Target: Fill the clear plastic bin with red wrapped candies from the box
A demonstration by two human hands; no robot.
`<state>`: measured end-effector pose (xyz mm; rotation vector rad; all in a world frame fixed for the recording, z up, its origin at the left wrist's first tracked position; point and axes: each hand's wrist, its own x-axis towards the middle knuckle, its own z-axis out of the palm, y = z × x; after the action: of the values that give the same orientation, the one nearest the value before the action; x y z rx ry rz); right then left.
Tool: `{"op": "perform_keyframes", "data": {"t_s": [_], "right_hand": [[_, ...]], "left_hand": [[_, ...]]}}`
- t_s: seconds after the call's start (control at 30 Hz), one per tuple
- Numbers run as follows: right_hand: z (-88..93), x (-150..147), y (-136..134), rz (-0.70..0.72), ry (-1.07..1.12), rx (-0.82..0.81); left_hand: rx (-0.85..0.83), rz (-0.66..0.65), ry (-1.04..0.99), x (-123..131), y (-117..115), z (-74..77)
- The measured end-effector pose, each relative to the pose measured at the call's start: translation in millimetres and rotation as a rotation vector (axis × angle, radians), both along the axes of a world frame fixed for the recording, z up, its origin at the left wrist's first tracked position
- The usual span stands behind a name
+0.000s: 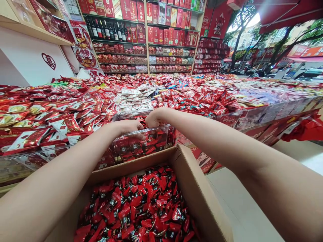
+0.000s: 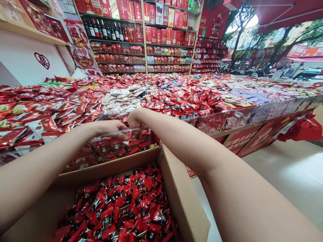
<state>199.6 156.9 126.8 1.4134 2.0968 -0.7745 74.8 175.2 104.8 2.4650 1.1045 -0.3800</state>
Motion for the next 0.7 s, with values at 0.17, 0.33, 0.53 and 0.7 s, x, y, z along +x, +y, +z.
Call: {"op": "perform_keyframes", "data": {"t_s": [0.17, 0.33, 0.53, 0.7], "right_hand": [[-0.2, -1.7, -1.5, 0.048, -0.131, 0.123], [0.9, 3.3, 0.2, 0.093, -0.171, 0.211], [17.3, 8.7, -1.5, 0.214, -0.232, 0.297], [18.7, 0.3, -1.7, 0.257, -0.307, 0.264]], "left_hand": [[0.005, 0.017, 0.004, 0.6, -2.7, 1.7], [-0.004, 0.038, -0.005, 0.9, -5.1, 1.9], [-0.025, 0.07, -0.007, 2.4, -8.6, 3.0], [-0.027, 0.067, -0.001, 2.2, -7.7, 3.2]]}}
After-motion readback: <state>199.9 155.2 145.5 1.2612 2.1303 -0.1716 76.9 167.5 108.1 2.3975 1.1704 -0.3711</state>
